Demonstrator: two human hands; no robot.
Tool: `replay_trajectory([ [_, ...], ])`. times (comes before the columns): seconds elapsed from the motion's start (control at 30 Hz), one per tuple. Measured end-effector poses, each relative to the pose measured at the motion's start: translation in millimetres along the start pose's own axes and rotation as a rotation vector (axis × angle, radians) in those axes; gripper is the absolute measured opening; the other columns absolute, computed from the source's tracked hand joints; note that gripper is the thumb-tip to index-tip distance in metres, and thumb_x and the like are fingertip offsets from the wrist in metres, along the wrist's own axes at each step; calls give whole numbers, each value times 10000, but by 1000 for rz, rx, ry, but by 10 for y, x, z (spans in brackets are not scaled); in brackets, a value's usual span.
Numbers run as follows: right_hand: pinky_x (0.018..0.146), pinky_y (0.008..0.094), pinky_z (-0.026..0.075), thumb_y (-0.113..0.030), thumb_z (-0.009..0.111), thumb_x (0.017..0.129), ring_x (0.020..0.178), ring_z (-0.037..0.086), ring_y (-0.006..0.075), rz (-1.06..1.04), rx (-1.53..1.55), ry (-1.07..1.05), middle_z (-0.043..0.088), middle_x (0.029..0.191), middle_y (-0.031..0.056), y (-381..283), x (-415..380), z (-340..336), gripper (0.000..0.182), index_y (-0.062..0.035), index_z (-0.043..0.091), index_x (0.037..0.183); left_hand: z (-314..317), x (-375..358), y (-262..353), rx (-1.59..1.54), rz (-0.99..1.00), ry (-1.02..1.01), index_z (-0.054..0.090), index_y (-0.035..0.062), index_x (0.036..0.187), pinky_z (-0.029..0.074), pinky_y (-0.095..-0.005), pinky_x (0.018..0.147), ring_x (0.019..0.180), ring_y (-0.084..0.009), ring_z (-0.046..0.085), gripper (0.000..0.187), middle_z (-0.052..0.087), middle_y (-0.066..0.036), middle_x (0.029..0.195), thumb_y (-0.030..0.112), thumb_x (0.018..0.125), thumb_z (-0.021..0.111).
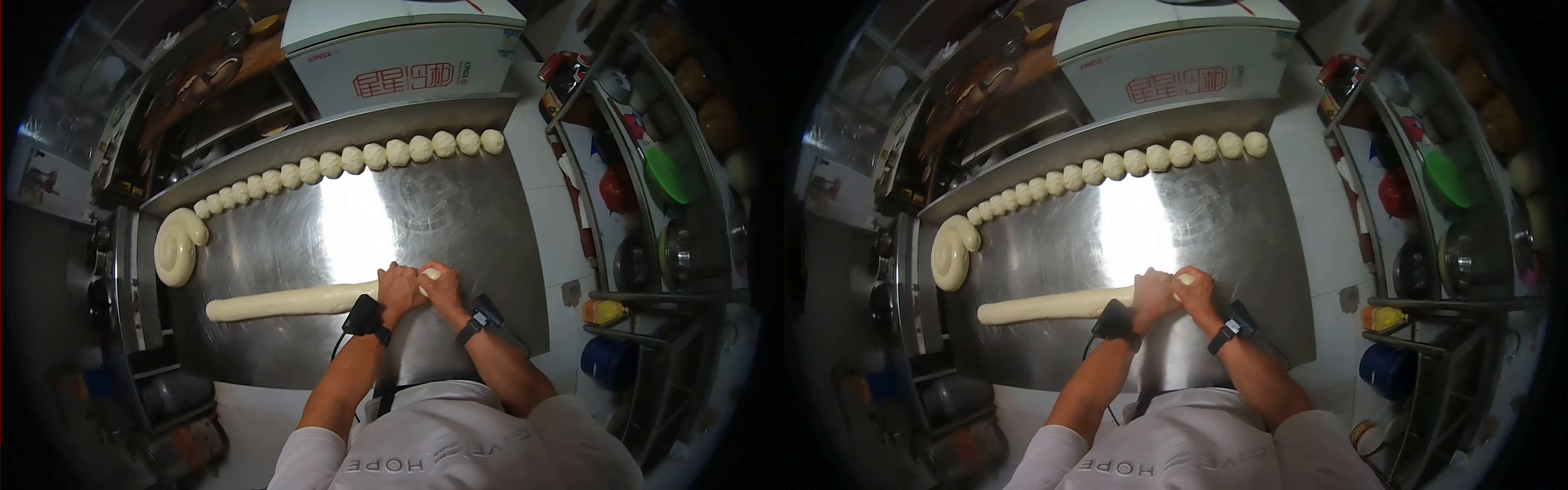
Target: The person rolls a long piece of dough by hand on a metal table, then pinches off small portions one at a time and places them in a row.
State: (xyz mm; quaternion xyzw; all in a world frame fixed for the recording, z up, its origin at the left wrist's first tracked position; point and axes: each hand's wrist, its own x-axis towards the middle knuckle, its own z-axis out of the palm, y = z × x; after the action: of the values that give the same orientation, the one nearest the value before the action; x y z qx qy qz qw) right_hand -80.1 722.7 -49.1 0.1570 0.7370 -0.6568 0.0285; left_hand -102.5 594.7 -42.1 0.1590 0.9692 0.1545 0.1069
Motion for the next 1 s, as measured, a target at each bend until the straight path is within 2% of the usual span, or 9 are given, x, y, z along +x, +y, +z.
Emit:
replay_trajectory([
  [0.13,684,309,535,-120,711,775,727,640,120,-18,-51,-81,695,754,68,-114,27,-89,154,-4,727,876,-120,89,39,62,-39,-179,778,97,837,577,-465,759,846,-338,729,398,751,-137,827,471,703,785],
  [0.57,713,308,540,-166,740,751,744,685,160,-131,-331,-629,722,753,91,-396,109,-633,163,-32,755,843,-16,125,113,61,50,-177,769,47,784,594,-450,718,774,-375,737,314,727,-199,767,357,743,742],
  [0.63,761,292,536,-186,765,752,788,688,132,-164,-37,-1181,731,774,81,-543,-139,-523,163,-58,764,852,60,262,18,28,-62,-137,773,44,787,593,-452,716,771,-366,738,300,724,-198,760,337,734,736],
  [0.67,804,325,531,-234,772,828,798,672,170,-352,-94,-1222,710,770,59,-194,-170,-349,182,-57,738,845,103,332,-5,-11,-166,-95,776,42,791,592,-454,714,767,-357,739,287,721,-198,752,318,725,730],
  [0.73,820,304,544,-194,832,780,883,678,129,-71,33,-871,726,949,54,-410,24,-607,309,-64,706,1030,60,278,29,18,-160,-164,784,89,781,592,-451,701,748,-347,733,254,725,-165,747,321,684,748],
  [0.8,852,339,550,-187,874,740,928,679,193,13,135,-397,694,1001,63,-101,502,-890,469,-50,648,1127,29,117,29,-77,-72,-198,773,69,810,562,-492,775,911,-386,696,229,750,-191,885,238,669,711],
  [0.87,881,390,556,-196,900,702,994,688,283,-305,-575,-58,680,1082,130,-57,1067,-1319,596,-31,610,1196,-126,74,146,-54,-85,-249,778,74,817,540,-479,789,944,-361,673,225,752,-166,902,237,677,713],
  [0.93,896,444,556,-209,878,725,1044,678,382,-254,-748,63,662,1153,206,-149,1581,-1620,596,-30,606,1224,-114,57,140,-29,-77,-241,779,69,824,535,-475,801,947,-354,670,224,750,-157,909,234,688,712],
  [1.0,889,460,557,-214,855,744,1036,672,405,-291,-795,117,649,1159,231,-387,1885,-1680,587,-18,597,1234,-61,65,116,-52,-87,-213,780,65,826,533,-473,803,939,-350,669,218,750,-156,908,226,698,708],
])
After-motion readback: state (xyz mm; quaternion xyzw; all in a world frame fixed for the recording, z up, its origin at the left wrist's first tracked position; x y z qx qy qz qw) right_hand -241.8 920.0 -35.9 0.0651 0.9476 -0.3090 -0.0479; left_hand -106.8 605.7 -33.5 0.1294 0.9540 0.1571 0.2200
